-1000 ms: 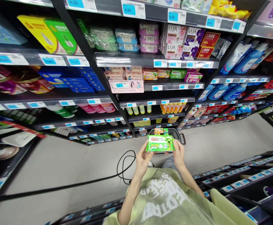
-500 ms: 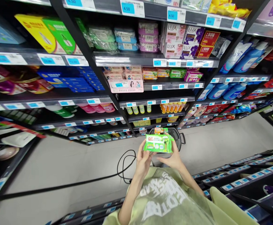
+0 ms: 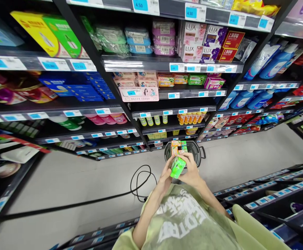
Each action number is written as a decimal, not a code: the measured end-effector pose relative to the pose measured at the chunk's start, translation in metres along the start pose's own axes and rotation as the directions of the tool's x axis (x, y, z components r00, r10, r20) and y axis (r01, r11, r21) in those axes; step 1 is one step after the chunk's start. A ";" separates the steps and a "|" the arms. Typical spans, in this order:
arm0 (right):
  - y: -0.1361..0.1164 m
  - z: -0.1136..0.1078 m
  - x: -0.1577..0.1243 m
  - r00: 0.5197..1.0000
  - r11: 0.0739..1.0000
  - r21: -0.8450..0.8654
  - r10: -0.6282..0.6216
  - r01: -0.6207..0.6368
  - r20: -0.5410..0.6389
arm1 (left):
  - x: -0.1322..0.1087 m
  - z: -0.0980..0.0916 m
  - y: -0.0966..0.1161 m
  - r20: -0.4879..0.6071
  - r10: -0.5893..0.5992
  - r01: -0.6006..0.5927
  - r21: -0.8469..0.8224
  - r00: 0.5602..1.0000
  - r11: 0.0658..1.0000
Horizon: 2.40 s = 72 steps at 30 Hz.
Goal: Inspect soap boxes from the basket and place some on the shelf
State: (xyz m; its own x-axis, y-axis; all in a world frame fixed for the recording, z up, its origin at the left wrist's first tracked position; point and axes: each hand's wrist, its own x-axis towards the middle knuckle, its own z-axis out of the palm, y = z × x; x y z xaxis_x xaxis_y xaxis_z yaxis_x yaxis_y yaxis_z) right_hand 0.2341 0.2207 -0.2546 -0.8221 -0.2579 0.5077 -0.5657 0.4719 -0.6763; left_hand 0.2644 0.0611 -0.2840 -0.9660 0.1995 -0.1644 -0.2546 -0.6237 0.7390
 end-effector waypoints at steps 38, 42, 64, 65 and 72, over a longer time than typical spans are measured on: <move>0.002 0.006 0.003 0.999 0.997 -0.066 -0.035 0.036 0.020 | 0.007 -0.007 -0.007 0.083 -0.247 0.252 -0.536 0.966 0.806; 0.004 0.008 0.001 0.999 0.996 -0.081 -0.038 0.037 -0.003 | 0.007 -0.006 -0.007 0.112 -0.256 0.274 -0.566 0.960 0.778; 0.007 0.000 0.003 0.998 0.999 -0.048 0.004 -0.001 0.055 | 0.007 -0.006 -0.014 0.025 -0.228 0.215 -0.440 0.973 0.872; 0.008 -0.002 0.003 0.998 0.999 -0.040 0.010 -0.007 0.067 | 0.008 -0.006 -0.016 -0.026 -0.176 0.154 -0.373 0.984 0.915; 0.015 -0.002 -0.006 0.981 0.855 0.481 0.183 -0.192 0.067 | 0.011 -0.005 -0.013 -0.280 0.255 -0.239 0.092 0.925 0.967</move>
State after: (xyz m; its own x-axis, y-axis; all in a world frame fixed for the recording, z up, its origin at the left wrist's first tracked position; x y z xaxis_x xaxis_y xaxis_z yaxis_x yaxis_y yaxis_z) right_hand 0.2310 0.2311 -0.2664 -0.9141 -0.2234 0.3384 -0.3570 0.0479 -0.9329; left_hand 0.2568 0.0673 -0.2987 -0.9715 -0.1864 -0.1466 -0.0114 -0.5809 0.8139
